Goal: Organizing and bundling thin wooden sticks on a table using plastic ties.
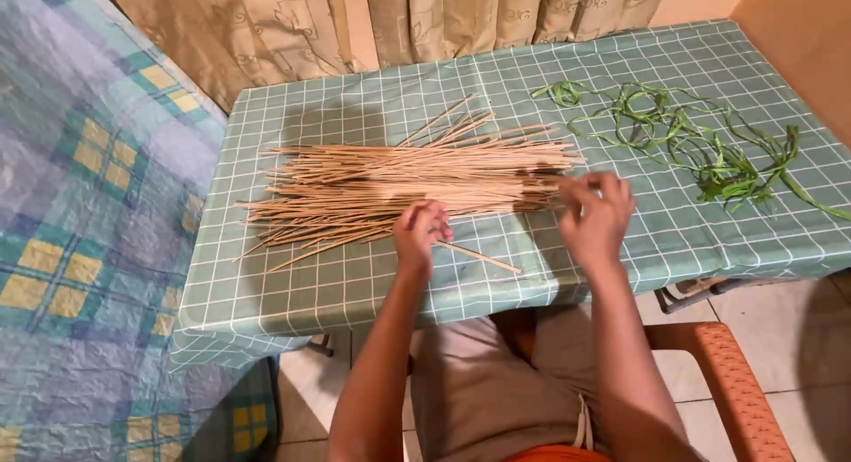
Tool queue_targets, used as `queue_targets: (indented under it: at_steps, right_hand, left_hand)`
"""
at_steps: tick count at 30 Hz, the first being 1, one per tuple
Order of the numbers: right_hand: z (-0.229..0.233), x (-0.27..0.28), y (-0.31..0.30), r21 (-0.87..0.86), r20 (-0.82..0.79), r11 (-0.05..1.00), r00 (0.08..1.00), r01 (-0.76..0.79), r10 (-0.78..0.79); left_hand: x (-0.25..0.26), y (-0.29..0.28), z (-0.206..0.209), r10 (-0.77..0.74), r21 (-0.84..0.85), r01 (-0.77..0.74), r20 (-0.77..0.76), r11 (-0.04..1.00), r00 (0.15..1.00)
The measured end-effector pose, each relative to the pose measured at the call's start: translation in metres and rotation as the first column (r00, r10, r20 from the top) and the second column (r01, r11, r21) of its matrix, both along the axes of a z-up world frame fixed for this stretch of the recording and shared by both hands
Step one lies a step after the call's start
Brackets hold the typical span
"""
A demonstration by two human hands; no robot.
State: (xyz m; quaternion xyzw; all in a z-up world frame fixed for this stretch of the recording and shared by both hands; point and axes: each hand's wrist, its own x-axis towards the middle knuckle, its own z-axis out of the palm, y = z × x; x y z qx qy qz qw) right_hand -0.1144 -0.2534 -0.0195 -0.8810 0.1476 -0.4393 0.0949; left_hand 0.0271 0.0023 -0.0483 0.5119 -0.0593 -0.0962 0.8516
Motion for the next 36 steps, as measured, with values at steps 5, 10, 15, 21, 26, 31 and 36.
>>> queue_targets:
  at_steps: [5, 10, 15, 21, 26, 31, 36]
  right_hand:
    - [0.012, -0.005, 0.051, 0.350, 0.143, 0.862, 0.931, -0.365, 0.336]
    - [0.036, -0.009, 0.127, 0.572, 0.144, 0.667, 0.858, -0.479, 0.493]
    - [0.024, -0.004, 0.104, 0.438, 0.071, 0.784, 0.886, -0.441, 0.459]
    - [-0.014, -0.006, 0.037, -0.091, -0.160, 0.995, 0.986, 0.038, -0.053]
    - [-0.029, -0.006, 0.028, -0.055, -0.333, 0.998, 0.942, 0.016, -0.033]
    - [-0.031, -0.007, 0.015, 0.017, -0.298, 0.999, 0.954, -0.036, 0.039]
    - [-0.020, -0.019, -0.015, 0.353, 0.011, 0.900, 0.963, -0.257, 0.271]
  left_hand:
    - [-0.034, 0.007, 0.054, -0.261, 0.092, 0.253, 0.083, 0.963, 0.962]
    - [-0.058, -0.017, 0.052, -0.262, 0.133, 0.245, 0.124, 0.960, 0.957]
    - [-0.042, -0.015, 0.031, -0.213, 0.006, 0.213, 0.038, 0.977, 0.976]
    - [-0.038, -0.001, 0.066, -0.131, 0.010, 0.132, -0.046, 0.991, 0.990]
    - [-0.039, 0.002, 0.068, -0.186, -0.063, 0.179, -0.127, 0.982, 0.974]
    - [-0.034, 0.002, 0.058, -0.212, -0.063, 0.205, -0.130, 0.977, 0.969]
    - [-0.029, 0.004, 0.049, -0.211, -0.121, 0.197, -0.110, 0.973, 0.971]
